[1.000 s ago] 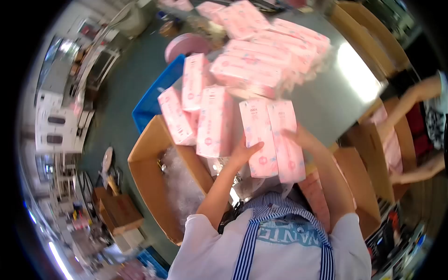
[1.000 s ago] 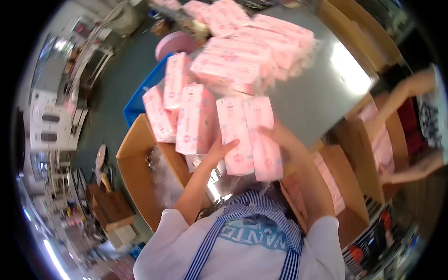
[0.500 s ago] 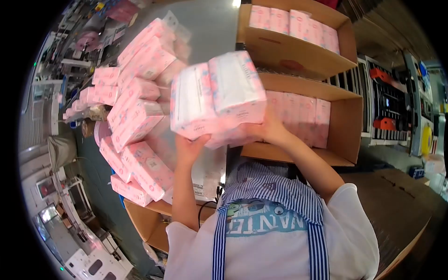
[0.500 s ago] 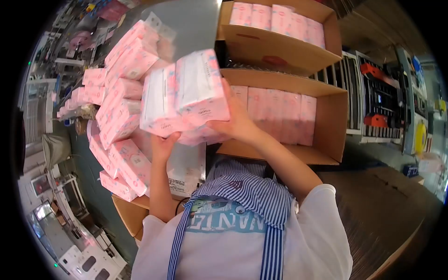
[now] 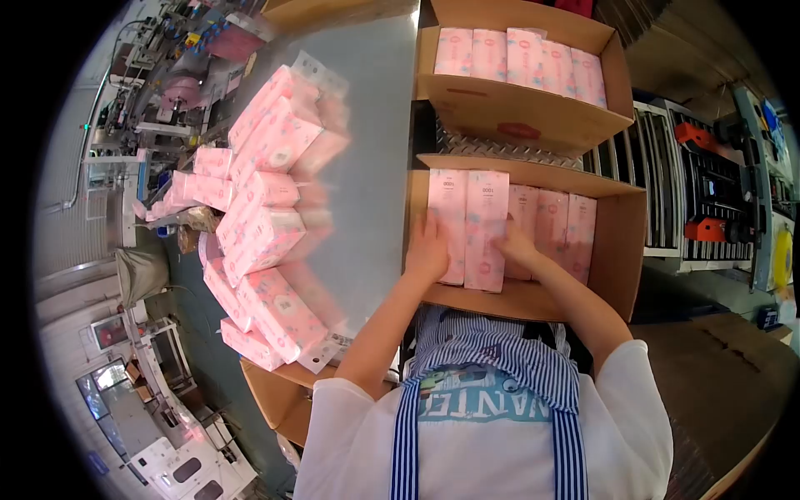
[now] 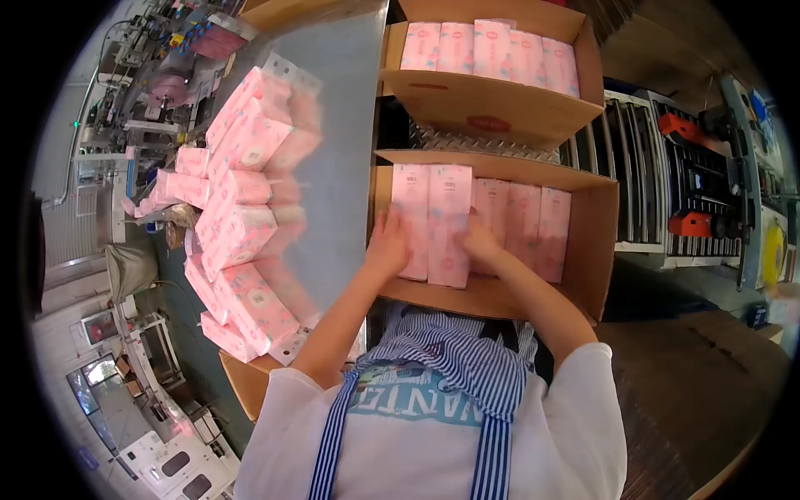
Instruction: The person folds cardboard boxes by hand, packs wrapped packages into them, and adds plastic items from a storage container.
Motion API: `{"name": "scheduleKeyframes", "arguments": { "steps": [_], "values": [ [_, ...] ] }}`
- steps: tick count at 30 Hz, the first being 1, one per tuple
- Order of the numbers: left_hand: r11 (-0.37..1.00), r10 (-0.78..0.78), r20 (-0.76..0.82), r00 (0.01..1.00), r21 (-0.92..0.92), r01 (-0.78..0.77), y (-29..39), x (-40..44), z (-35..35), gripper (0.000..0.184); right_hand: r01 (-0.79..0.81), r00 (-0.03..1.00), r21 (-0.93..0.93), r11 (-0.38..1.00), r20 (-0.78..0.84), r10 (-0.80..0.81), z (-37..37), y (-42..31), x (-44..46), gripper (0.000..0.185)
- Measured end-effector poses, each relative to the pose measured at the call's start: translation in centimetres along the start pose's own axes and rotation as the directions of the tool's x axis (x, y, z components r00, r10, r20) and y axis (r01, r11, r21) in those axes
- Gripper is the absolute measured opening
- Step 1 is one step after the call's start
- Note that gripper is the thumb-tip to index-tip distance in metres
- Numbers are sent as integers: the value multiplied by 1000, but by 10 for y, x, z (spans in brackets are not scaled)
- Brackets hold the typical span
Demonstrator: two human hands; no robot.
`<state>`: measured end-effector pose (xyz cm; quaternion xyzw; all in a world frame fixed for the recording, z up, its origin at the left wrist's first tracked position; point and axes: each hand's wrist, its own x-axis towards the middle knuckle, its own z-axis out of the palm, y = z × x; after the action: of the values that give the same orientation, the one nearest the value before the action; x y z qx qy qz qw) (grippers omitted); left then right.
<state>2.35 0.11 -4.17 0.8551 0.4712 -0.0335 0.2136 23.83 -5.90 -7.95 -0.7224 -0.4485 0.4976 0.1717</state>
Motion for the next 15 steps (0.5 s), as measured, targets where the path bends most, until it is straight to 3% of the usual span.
{"name": "scheduleKeyframes", "arguments": {
  "steps": [1,2,3,4,5,6,7,8,10,11,13,14,15],
  "values": [
    [951,12,61,998,309,-30,3,0,3,76,-1,1000,7,1000,-5,1,-5,6,7,53],
    [950,15,64,998,311,-34,15,0,-2,76,-45,993,188,981,112,24,-8,23,19,52],
    [973,37,218,975,214,-85,29,0,-6,75,-106,973,353,930,231,24,-13,40,31,51],
    [988,68,360,931,108,-114,43,0,-10,73,157,985,181,971,45,-167,-18,87,56,50],
    [990,56,351,935,105,-98,53,0,-13,73,387,916,-43,921,-93,-389,-29,129,78,48],
    [991,4,413,911,119,-58,61,-2,-15,72,59,963,-272,960,-237,-126,-46,133,80,44],
    [991,-50,475,879,133,-16,65,-5,-15,71,-294,899,-426,856,-427,96,-59,134,81,40],
    [991,-77,469,880,133,15,63,-5,-8,71,-159,844,-204,966,-535,26,-60,147,84,37],
    [995,6,377,926,91,-43,48,-7,11,68,2,826,-162,987,-556,-93,-68,180,93,30],
    [995,-30,367,930,99,-6,41,-6,14,68,7,872,-340,940,-458,-172,-66,196,104,27],
    [995,80,432,898,-91,-45,25,-4,11,63,-146,949,-466,872,-315,-9,-75,162,86,25],
    [959,68,351,934,-280,35,23,-9,-5,54,-41,935,-464,885,-329,-129,-62,207,107,33],
    [965,22,339,941,-255,69,16,-15,-20,54,-83,957,176,981,-259,128,-60,225,112,28]
  ]
}}
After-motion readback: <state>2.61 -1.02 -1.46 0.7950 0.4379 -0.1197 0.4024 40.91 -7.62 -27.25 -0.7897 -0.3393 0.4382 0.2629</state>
